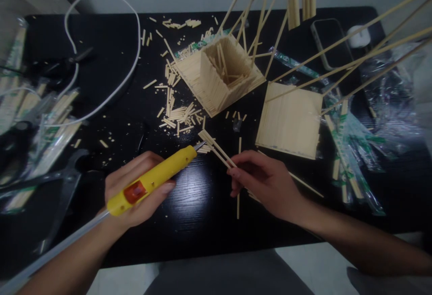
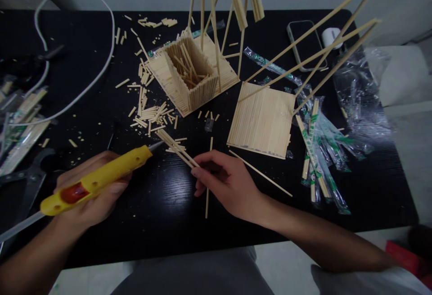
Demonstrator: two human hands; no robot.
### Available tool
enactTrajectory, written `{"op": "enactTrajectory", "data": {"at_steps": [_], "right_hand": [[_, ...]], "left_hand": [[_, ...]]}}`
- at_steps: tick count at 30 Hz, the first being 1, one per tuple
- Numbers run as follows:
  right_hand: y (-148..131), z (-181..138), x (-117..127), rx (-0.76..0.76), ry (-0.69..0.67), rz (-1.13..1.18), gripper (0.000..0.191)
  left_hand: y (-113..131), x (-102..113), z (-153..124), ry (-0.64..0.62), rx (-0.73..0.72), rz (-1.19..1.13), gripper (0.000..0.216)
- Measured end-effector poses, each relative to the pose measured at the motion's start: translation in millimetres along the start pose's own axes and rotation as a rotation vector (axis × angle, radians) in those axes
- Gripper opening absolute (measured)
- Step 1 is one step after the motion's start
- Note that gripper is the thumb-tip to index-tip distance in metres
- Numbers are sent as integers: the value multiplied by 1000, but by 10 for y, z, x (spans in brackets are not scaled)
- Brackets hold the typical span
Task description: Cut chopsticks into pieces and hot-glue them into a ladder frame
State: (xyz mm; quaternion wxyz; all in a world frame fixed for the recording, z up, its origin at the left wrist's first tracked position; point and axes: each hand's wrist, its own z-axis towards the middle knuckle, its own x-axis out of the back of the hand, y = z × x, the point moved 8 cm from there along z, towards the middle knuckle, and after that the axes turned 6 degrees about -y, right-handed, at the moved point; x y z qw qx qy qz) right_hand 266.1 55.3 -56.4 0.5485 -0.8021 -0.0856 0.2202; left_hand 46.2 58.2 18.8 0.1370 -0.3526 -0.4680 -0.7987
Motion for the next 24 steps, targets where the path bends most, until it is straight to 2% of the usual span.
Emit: {"op": "enactTrajectory", "data": {"at_steps": [12, 20, 24], "right_hand": [[29, -13, -24, -69, -34, 51, 12], [149, 2, -114, -182, -129, 356, 13], [148, 10, -140, -241, -144, 400, 15]], "left_hand": [[-57, 31, -45, 30, 28, 21, 10], [-75, -4, -98, 5, -1, 15, 4], [-7, -87, -76, -55, -21, -4, 9]]}}
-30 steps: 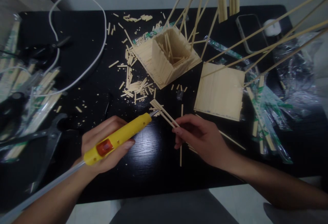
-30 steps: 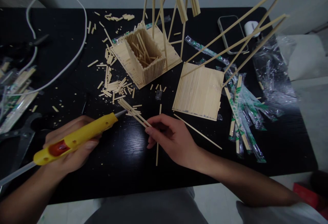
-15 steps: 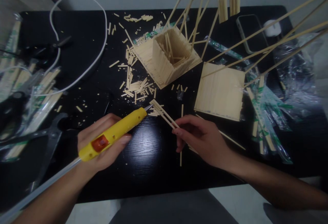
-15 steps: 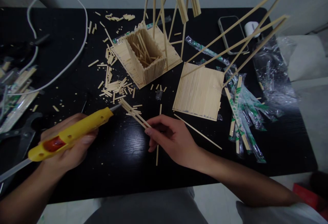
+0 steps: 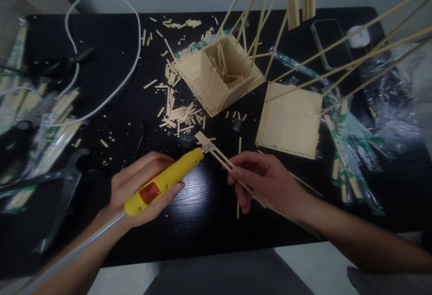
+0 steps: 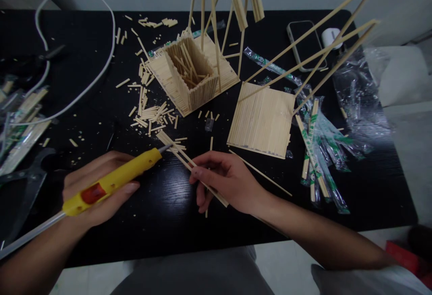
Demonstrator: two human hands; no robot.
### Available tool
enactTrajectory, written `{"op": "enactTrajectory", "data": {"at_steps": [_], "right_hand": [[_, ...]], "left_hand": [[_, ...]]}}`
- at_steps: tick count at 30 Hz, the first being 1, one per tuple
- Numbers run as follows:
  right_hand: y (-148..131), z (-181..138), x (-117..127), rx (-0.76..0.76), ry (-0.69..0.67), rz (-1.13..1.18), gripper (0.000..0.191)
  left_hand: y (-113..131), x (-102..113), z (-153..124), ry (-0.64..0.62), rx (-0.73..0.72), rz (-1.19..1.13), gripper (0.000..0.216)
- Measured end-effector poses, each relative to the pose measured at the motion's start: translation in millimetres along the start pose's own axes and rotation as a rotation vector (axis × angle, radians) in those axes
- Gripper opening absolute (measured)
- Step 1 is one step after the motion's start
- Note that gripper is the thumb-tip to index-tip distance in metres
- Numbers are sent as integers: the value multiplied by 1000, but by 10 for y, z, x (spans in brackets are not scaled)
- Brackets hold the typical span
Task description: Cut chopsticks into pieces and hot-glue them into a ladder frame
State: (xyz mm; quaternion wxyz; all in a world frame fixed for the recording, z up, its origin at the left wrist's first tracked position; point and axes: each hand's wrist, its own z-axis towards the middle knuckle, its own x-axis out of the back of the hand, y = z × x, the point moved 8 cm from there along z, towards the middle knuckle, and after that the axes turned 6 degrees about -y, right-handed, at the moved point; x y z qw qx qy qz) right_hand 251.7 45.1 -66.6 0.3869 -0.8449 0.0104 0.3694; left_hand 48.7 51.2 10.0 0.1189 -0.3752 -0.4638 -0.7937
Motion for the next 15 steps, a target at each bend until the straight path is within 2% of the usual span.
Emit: {"op": "enactTrajectory", "data": {"at_steps": [2, 8, 9, 15], "right_hand": [[-5, 2, -14, -22, -6, 6, 17], [-16, 2, -32, -18, -27, 10, 14], [-12, 2, -27, -16, -26, 9, 14], [8, 4, -19, -10, -34, -7, 15]], "left_hand": [[2, -15, 7, -12, 7, 1, 9], [-101, 67, -39, 57, 47, 71, 11], [-123, 53, -42, 45, 73, 64, 11], [-18, -37, -22, -9, 19, 63, 12]]}}
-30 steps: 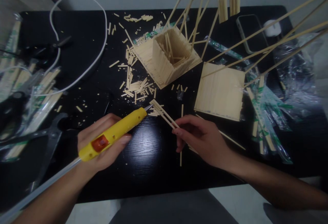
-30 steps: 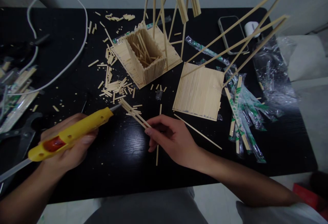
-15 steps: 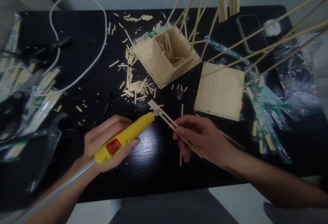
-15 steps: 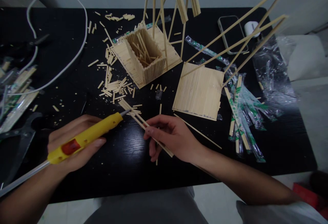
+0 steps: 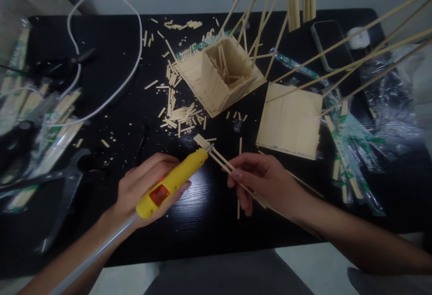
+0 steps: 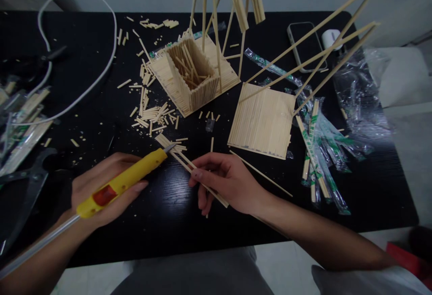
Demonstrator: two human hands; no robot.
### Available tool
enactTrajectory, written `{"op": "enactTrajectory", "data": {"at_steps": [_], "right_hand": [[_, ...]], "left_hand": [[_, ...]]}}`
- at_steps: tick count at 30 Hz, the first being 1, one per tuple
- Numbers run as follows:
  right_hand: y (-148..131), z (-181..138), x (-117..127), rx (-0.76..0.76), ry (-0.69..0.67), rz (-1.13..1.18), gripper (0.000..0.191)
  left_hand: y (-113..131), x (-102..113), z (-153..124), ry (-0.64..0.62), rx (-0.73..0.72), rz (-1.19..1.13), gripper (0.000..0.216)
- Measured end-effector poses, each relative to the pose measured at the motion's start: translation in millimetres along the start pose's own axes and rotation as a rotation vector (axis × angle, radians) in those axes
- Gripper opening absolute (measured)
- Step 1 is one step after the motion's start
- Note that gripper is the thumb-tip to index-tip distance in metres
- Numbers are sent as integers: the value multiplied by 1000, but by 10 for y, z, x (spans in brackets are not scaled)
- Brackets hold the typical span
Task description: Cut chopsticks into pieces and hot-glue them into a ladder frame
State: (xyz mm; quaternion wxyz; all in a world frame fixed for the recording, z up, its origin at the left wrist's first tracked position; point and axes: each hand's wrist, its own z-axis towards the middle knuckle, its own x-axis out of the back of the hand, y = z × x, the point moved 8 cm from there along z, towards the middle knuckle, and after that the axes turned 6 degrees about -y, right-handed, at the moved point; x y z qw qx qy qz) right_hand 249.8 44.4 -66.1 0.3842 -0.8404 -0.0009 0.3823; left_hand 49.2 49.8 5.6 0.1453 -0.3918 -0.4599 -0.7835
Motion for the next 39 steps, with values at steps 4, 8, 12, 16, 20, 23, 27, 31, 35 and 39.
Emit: {"op": "enactTrajectory", "data": {"at_steps": [4, 8, 12, 16, 20, 23, 27, 31, 35, 39], "right_hand": [[-9, 2, -4, 10, 2, -3, 17], [-21, 1, -2, 28, 13, -20, 17], [-25, 4, 10, 62, 17, -54, 16], [-5, 0, 31, 65, 26, -94, 17], [-61, -22, 11, 76, 40, -178, 20], [-125, -44, -34, 93, 38, -204, 17], [-123, -54, -43, 96, 44, -180, 19], [-90, -42, -15, 97, 52, -193, 21], [-91, -40, -2, 76, 66, -231, 23], [-96, -41, 1, 71, 76, -225, 22]], "left_hand": [[-74, 42, -10, 51, 89, 37, 9], [-11, -4, -4, 16, 8, 35, 14], [-60, 34, -20, 57, 78, 61, 8], [-32, 18, -5, 30, 47, 40, 9], [-67, 46, -3, 79, 85, 56, 8], [-76, 67, -28, 95, 64, 71, 10], [-181, 240, -124, 191, 108, 187, 12], [-180, 277, -169, 167, 54, 211, 11], [-85, 148, -131, 103, 44, 159, 21], [-15, 86, -72, 112, 60, 110, 15]]}}
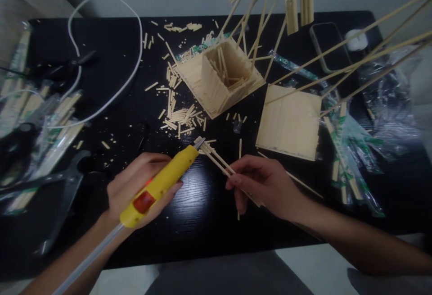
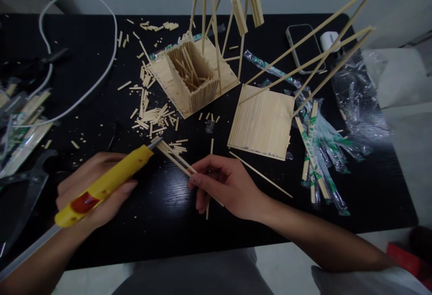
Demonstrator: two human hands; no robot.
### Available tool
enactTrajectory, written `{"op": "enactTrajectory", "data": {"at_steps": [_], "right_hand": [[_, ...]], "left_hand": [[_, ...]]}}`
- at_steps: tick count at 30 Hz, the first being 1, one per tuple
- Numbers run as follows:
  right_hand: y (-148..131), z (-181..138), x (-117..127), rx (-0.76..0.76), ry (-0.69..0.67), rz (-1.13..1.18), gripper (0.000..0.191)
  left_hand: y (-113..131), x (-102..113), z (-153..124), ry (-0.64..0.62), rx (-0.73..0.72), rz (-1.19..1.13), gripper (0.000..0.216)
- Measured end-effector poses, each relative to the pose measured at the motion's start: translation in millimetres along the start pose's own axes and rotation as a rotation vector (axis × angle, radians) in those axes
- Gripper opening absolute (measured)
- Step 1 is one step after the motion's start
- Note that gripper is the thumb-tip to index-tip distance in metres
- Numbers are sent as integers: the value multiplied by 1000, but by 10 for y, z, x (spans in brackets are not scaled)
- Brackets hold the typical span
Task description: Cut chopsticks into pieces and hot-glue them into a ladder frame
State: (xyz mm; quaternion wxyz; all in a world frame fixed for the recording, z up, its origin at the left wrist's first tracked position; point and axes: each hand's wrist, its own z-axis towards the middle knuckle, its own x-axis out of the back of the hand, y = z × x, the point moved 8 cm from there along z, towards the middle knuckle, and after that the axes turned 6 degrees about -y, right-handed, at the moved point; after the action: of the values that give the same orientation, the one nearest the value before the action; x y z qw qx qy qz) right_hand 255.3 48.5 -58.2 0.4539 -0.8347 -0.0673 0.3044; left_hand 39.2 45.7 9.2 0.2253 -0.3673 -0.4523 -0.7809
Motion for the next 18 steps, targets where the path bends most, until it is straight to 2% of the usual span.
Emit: {"op": "enactTrajectory", "data": {"at_steps": [7, 14, 18], "right_hand": [[-1, -4, 6, 13, -2, 7, 20], [-55, -40, 61, 64, 105, -163, 25], [-81, -47, 73, 94, 142, -239, 25]], "left_hand": [[92, -94, 1, -107, -90, -131, 14], [35, 29, -8, -12, -60, -60, 7], [42, -1, 27, -37, -48, -103, 2]]}}
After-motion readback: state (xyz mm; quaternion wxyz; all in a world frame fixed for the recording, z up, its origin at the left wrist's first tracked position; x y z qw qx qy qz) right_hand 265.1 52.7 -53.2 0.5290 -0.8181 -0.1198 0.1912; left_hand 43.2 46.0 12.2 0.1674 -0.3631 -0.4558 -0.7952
